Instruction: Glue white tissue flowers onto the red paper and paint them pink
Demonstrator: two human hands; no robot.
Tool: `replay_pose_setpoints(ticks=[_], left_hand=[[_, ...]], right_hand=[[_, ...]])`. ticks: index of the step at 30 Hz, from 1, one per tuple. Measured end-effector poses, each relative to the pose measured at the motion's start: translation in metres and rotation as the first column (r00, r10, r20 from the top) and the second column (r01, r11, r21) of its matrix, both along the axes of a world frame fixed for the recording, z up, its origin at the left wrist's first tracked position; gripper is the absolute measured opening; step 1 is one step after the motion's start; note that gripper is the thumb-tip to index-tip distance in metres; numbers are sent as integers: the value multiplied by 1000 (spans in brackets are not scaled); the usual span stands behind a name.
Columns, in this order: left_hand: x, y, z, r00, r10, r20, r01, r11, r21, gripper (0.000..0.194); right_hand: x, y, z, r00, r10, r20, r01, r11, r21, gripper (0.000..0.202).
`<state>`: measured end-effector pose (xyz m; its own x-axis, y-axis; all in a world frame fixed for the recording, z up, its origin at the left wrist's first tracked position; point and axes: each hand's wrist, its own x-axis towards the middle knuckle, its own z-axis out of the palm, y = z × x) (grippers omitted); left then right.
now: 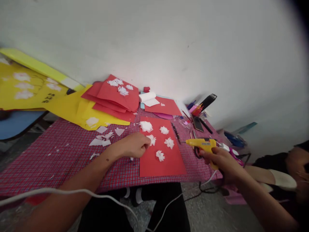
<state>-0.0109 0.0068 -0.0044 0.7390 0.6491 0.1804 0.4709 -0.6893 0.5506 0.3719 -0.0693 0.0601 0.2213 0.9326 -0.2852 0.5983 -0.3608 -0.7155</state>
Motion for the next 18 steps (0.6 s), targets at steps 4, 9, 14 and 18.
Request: replay_pose_setpoints(ticks=[4,9,14,18], left_hand=[[-8,8,0,966,137,218,-129,990,-52,23],[-19,12,5,902,320,289,-318,946,-54,22],[-20,11,3,866,387,317,-379,921,-91,21],[-26,16,3,824,439,358,-421,898,-130,20]], right_hand=[[11,41,-31,930,-4,-368,-10,999,-35,30],[10,79,-55,886,5,-464,-70,990,-124,26],[25,105,-59,872,17,-490,-129,972,-195,23],[29,116,-59,911,28,-412,-136,963,-234,15]])
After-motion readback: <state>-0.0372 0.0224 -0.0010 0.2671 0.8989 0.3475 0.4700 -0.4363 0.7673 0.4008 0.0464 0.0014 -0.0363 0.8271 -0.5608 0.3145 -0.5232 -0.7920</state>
